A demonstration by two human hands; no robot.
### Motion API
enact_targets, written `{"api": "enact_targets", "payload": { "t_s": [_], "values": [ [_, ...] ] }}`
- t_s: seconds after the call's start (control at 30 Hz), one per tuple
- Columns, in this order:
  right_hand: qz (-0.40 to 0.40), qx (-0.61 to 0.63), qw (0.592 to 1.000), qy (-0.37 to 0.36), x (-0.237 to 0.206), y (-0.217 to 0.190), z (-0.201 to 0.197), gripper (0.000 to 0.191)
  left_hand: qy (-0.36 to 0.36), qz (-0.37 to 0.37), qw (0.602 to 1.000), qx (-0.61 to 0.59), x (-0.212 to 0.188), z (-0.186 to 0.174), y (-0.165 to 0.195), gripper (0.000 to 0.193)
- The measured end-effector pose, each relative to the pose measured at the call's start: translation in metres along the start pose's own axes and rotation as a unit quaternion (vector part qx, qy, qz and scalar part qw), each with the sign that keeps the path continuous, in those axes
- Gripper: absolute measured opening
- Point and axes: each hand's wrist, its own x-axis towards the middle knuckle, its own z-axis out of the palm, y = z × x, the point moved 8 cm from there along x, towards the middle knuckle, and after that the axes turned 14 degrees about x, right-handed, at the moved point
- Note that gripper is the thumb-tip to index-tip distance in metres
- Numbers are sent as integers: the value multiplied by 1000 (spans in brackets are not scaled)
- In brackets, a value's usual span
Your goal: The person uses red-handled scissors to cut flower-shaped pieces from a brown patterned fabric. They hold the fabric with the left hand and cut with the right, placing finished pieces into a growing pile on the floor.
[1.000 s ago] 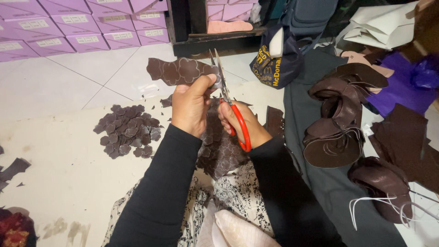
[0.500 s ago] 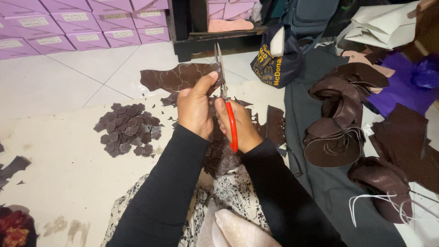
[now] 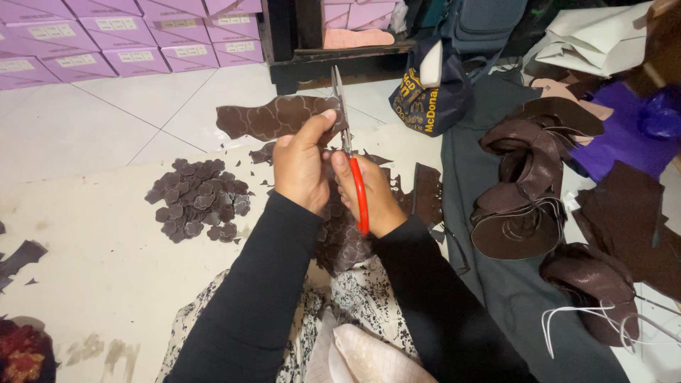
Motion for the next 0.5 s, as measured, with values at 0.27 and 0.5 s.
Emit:
{"api": "enact_targets", "payload": {
  "t_s": [0.27,0.5],
  "values": [
    [21,44,998,-41,0,7,0,49,20,74,989,127,3,-11,23,5],
    [22,9,997,-73,-1,2,-5,49,-14,93,976,197,8,-12,32,8]
  ]
}}
